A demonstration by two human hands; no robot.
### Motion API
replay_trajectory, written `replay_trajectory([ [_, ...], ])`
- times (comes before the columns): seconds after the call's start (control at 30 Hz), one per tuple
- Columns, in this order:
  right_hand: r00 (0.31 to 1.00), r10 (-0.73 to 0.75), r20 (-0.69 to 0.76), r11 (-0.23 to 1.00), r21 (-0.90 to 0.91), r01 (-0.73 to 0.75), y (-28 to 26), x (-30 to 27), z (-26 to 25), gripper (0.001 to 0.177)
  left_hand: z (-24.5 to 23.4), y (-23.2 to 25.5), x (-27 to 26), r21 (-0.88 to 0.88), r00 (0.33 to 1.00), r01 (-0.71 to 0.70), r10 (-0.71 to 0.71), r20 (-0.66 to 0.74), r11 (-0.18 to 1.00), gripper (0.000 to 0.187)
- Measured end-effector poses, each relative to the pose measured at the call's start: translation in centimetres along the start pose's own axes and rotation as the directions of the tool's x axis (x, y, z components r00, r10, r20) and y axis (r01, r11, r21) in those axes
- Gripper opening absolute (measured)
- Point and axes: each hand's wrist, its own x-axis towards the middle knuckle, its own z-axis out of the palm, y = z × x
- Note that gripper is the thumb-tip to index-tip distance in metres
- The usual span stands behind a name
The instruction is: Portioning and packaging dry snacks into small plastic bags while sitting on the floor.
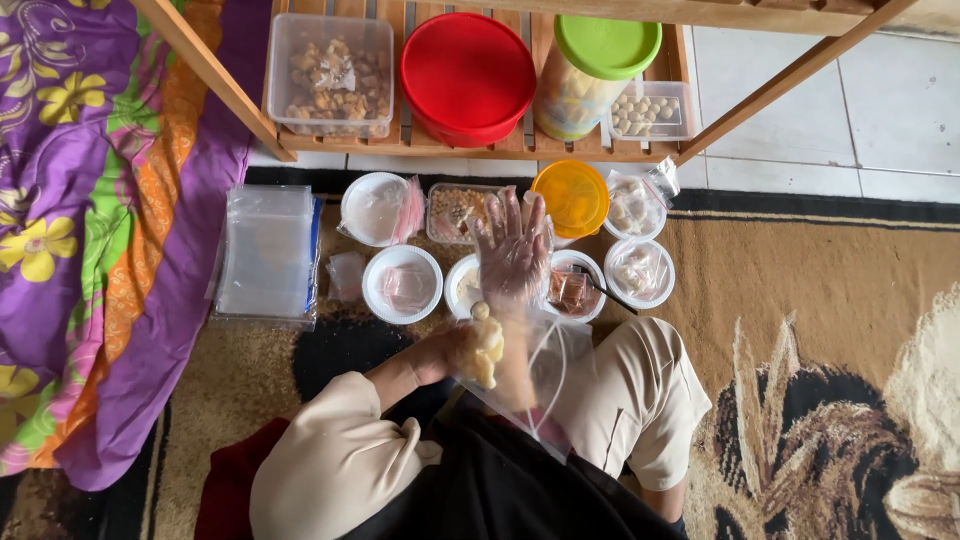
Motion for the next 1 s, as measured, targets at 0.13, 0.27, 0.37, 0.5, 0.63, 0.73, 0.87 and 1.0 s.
replay_trajectory([
  [0.13,0.998,0.050,-0.028,0.995,-0.082,-0.052,-0.5,-0.5,0.3,0.078,2.8,1.4,-1.2,0.014,1.000,-0.009,0.008,0.029,1.000,0.045],
  [0.27,0.981,0.173,-0.088,0.944,-0.269,-0.191,-2.0,-0.9,2.7,0.083,5.6,2.0,-2.7,0.033,0.997,-0.003,0.000,0.082,0.999,0.042],
  [0.37,0.921,0.305,-0.243,0.908,-0.218,-0.359,-2.7,0.4,0.2,0.090,8.1,3.1,-2.7,0.054,0.991,0.018,-0.025,0.133,0.998,0.040],
  [0.5,0.945,0.285,-0.161,0.908,-0.270,-0.320,-6.3,2.8,-3.9,0.079,9.2,4.1,-2.7,-0.006,1.000,-0.001,0.001,0.013,1.000,0.030],
  [0.63,0.938,0.316,-0.144,-0.165,-0.982,-0.095,-13.3,4.7,0.9,0.080,3.0,4.4,-2.2,-0.088,0.999,-0.004,0.000,-0.050,0.996,0.031],
  [0.73,0.904,0.406,-0.132,-0.829,-0.470,0.304,-16.7,7.7,-3.8,0.091,-1.6,5.2,-3.6,-0.150,0.988,-0.102,0.083,-0.130,0.983,0.035],
  [0.87,0.779,0.619,-0.102,-0.783,-0.006,0.622,-18.5,10.6,-10.5,0.084,-7.4,5.6,-5.3,-0.235,0.928,-0.303,0.230,-0.294,0.923,0.043],
  [1.0,0.686,0.726,0.052,-0.686,-0.031,0.727,-18.9,12.2,-12.2,0.102,-9.3,5.3,-6.2,-0.257,0.842,-0.454,0.316,-0.436,0.853,0.049],
])
